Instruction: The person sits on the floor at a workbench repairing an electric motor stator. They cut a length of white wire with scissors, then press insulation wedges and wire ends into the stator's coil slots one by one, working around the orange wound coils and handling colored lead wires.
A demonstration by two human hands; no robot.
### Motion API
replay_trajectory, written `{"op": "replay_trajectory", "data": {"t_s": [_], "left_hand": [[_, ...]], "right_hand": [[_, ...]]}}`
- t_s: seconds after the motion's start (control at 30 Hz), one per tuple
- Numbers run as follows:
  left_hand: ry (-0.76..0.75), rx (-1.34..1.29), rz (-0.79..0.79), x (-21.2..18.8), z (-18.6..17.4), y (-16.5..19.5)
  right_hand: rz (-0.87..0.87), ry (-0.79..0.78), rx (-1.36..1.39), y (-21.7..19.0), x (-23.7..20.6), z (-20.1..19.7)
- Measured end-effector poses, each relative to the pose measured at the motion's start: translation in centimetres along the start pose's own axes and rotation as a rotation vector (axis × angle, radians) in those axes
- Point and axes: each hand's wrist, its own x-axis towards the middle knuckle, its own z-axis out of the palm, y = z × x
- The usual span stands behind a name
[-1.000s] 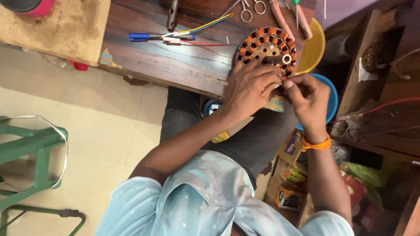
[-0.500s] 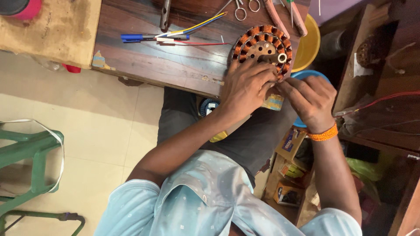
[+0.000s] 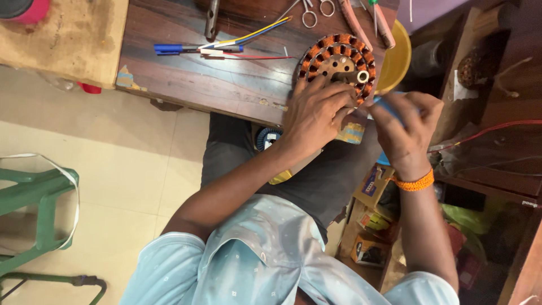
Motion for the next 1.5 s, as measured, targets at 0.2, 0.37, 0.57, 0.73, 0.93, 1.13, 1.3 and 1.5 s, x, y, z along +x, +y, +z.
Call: {"op": "replay_trajectory", "data": {"t_s": [0.2, 0.37, 0.57, 0.73, 0.93, 1.13, 1.3, 1.5], "left_hand": [[-0.033, -0.003, -0.02, 0.2, -0.1, -0.1], [-0.043, -0.031, -0.028, 0.3, -0.1, -0.1], [-0.052, -0.001, -0.025, 0.2, -0.1, -0.1], [-0.037, 0.023, 0.005, 0.3, -0.3, -0.2], [-0.051, -0.043, -0.014, 0.4, -0.2, -0.2], [-0.055, -0.008, -0.028, 0.1, -0.1, -0.2], [-0.068, 0.02, -0.034, 0.0, 0.1, -0.3], [-0.07, 0.005, -0.046, 0.0, 0.1, -0.4]], "right_hand": [[0.062, -0.11, 0.396, 1.3, -2.3, 2.5], [1.034, -0.289, 1.234, 1.5, -5.1, 4.0], [0.22, -0.037, 0.235, 0.8, -2.4, 1.4], [-0.081, -0.051, 0.198, 1.0, -0.2, 1.0], [1.001, -0.284, 1.11, 0.0, -2.8, 2.8], [0.575, -0.073, 0.505, 0.4, -2.3, 1.4], [-0.01, -0.034, 0.069, 0.1, -0.8, 0.3], [0.565, -0.14, 0.609, -0.4, -2.5, 2.8]]}}
